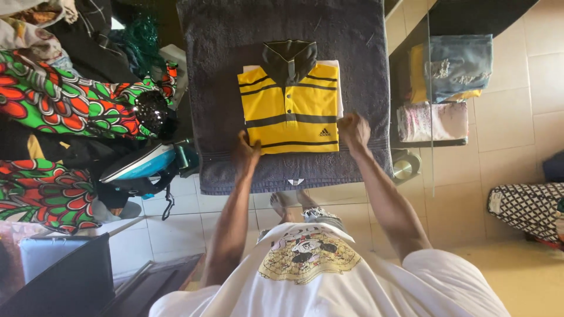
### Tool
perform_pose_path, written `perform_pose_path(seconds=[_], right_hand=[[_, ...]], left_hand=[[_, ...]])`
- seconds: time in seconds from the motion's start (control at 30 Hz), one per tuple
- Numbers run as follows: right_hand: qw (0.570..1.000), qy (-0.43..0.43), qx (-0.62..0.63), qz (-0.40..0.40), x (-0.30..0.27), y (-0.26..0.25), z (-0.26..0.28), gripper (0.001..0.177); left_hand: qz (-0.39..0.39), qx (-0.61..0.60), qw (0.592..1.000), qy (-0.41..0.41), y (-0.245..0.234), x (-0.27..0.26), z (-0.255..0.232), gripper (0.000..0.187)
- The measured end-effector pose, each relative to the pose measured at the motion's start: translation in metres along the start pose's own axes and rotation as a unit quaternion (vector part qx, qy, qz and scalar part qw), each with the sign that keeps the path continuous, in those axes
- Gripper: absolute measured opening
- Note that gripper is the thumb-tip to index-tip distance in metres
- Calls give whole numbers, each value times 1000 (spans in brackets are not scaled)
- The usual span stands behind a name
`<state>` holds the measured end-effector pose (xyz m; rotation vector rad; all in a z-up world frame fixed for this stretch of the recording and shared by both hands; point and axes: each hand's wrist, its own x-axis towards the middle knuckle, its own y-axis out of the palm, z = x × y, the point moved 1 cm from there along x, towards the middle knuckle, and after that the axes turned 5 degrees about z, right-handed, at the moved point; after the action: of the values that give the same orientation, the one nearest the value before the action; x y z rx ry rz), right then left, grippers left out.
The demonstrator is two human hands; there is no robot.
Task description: Iron and fold a yellow striped polo shirt.
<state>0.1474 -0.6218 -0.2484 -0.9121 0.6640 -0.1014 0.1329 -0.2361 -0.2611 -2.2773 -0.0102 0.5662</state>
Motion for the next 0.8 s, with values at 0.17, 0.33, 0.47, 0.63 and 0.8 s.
perform_pose_path(seconds=[0.17, 0.33, 0.47, 0.63, 0.8], right_hand=[[981, -169, 11, -92, 48, -46, 67, 28], [983, -165, 28, -80, 89, -56, 116, 41], [961, -207, 48, -180, 87, -53, 117, 27], [929, -260, 113, -240, 86, -66, 122, 15], [917, -239, 159, -278, 100, -68, 120, 13]], left_hand=[[-96, 9, 981, 168, -30, 100, -37, 67], [-95, 36, 986, 133, -34, 188, -64, 61], [-89, -67, 986, 124, -35, 198, -64, 28], [-119, -196, 958, 175, -38, 211, -74, 13], [-98, -278, 932, 210, -32, 224, -84, 12]])
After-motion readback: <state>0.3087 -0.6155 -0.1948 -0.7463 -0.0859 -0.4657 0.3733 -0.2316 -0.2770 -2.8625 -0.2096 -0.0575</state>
